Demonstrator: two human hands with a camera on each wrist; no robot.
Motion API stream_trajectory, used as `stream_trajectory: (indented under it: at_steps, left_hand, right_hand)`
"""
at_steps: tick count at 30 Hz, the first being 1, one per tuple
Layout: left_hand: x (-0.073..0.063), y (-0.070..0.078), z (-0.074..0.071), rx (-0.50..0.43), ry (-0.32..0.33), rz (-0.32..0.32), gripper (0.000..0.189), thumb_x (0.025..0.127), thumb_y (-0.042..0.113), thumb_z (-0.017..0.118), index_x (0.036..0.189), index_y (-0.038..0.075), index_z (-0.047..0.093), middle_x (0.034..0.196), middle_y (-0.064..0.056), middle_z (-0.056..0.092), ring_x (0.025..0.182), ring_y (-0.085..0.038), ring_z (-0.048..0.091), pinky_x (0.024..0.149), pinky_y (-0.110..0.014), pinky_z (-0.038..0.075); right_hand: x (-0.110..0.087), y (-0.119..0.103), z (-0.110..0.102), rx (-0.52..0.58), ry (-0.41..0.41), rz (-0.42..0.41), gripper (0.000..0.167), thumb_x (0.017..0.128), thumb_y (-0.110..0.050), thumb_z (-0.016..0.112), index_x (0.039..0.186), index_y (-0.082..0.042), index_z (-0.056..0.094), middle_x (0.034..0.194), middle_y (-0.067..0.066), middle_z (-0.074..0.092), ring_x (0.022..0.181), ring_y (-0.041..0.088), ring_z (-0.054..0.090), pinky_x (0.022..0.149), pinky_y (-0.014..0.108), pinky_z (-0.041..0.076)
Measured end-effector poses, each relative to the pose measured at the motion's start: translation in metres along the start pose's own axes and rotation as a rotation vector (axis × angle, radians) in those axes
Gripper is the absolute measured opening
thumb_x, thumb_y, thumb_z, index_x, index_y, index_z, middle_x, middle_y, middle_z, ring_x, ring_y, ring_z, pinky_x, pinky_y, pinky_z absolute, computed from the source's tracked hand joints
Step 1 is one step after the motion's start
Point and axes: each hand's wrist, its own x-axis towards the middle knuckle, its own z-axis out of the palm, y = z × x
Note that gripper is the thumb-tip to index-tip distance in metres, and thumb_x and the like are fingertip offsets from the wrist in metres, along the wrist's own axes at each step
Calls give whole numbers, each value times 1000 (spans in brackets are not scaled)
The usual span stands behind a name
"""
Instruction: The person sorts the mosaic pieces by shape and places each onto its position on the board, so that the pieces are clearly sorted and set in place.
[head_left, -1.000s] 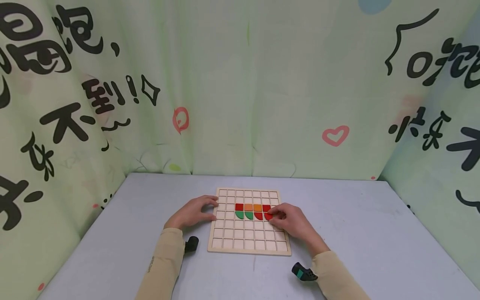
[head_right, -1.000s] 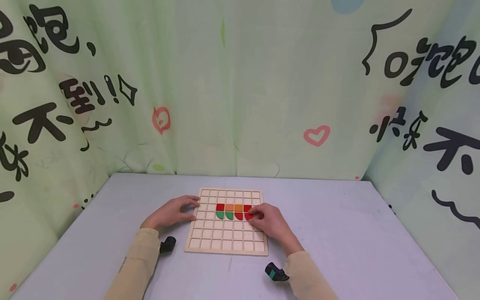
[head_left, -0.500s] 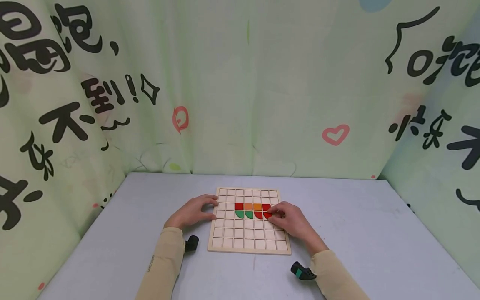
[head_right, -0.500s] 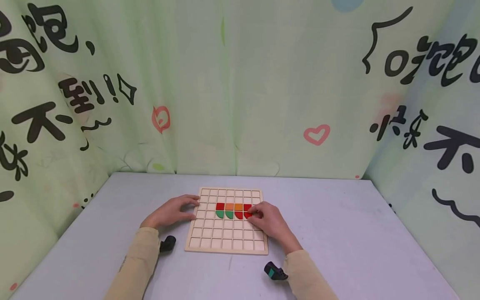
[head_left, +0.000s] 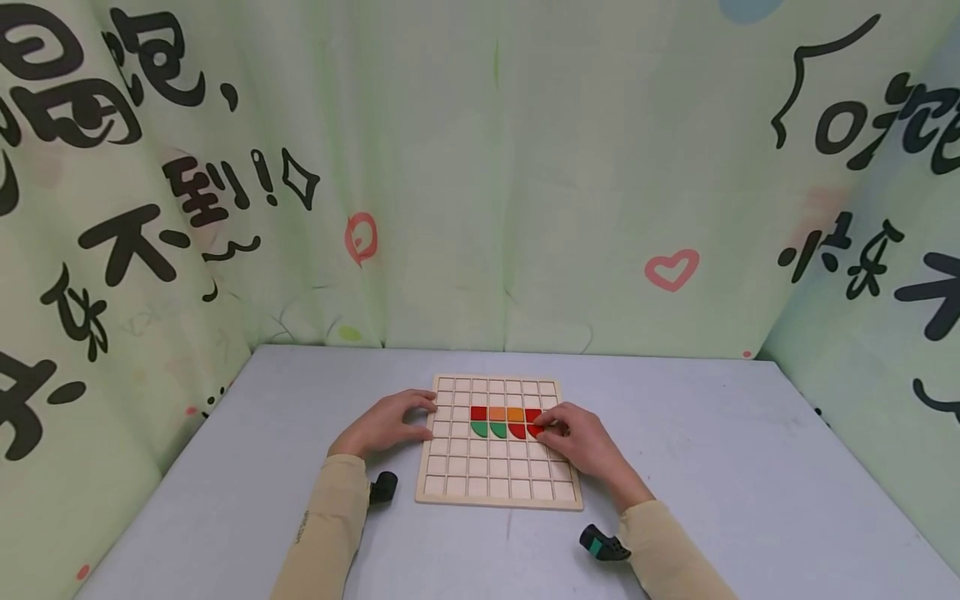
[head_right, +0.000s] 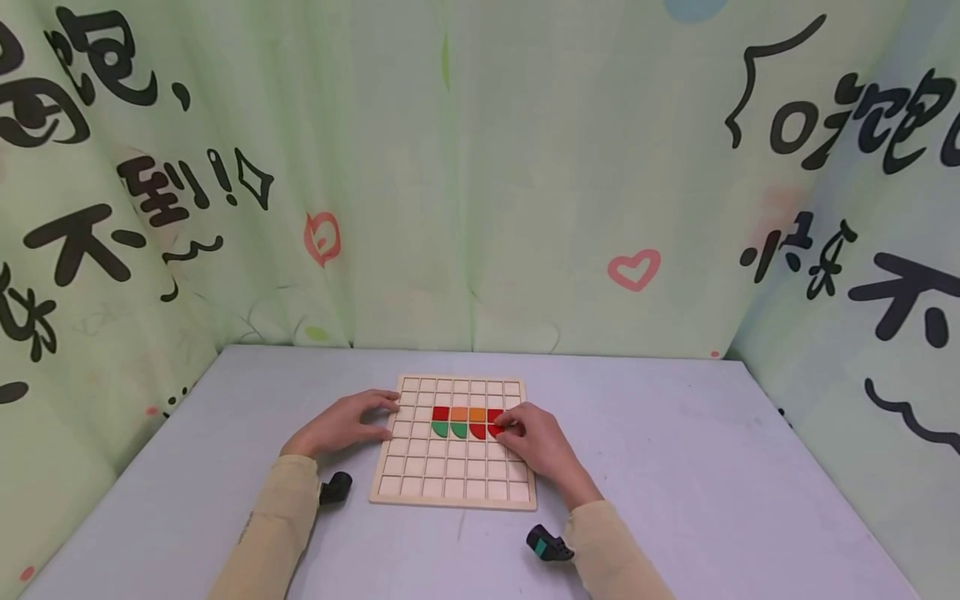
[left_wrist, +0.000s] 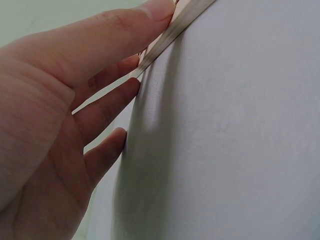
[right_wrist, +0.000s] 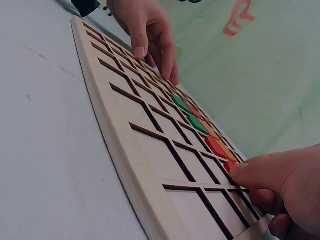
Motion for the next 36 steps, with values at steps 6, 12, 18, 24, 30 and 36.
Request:
stream_trajectory:
  at_steps: [6, 12, 18, 24, 30, 36]
  left_hand:
    - [1, -1, 1, 8, 0, -14, 39, 84, 18, 78, 119, 9, 67, 144, -3, 51, 138, -26, 39, 114, -43, 33]
    - [0, -2, 1, 8, -6, -9, 39, 84, 18, 78, 119, 8, 67, 144, -4, 50, 138, -27, 39, 115, -43, 33]
    - [0, -2, 0, 16, -9, 13, 38, 85, 18, 78, 120, 7, 66, 144, -6, 50, 138, -28, 39, 114, -44, 34]
    - [0, -2, 0, 10, -3, -3, 38, 84, 16, 78, 119, 8, 67, 144, -4, 50, 138, -27, 39, 114, -43, 33]
    - [0, 0, 1, 5, -3, -10, 38, 84, 16, 78, 119, 8, 67, 144, -3, 50, 138, -27, 39, 115, -42, 33]
    - [2, -1, 1, 5, -7, 12, 39, 85, 17, 77, 120, 7, 66, 144, -4, 51, 138, -27, 40, 114, -43, 34]
  right_hand:
    - [-1, 0, 1, 4, 6, 16, 14, 86, -9, 74, 100, -10, 73, 100, 1, 64, 80, 14, 51, 70, 28, 48]
    - [-1, 1, 3, 5, 13, 16, 14, 86, -7, 74, 99, -10, 73, 99, 2, 64, 79, 15, 51, 70, 28, 48]
    - [-2, 0, 3, 2, 20, 22, 14, 86, -9, 74, 100, -9, 73, 99, 2, 64, 79, 14, 51, 69, 27, 48]
    - [-2, -2, 2, 8, 24, 24, 14, 85, -8, 74, 99, -8, 73, 97, 2, 63, 79, 15, 51, 68, 27, 48]
    - [-3, -2, 1, 5, 28, 14, 14, 85, -7, 74, 99, -8, 73, 96, 3, 63, 78, 13, 51, 68, 27, 48]
    - [-5, 0, 1, 3, 40, 27, 15, 85, -8, 74, 100, -8, 73, 96, 2, 63, 78, 14, 51, 68, 27, 48]
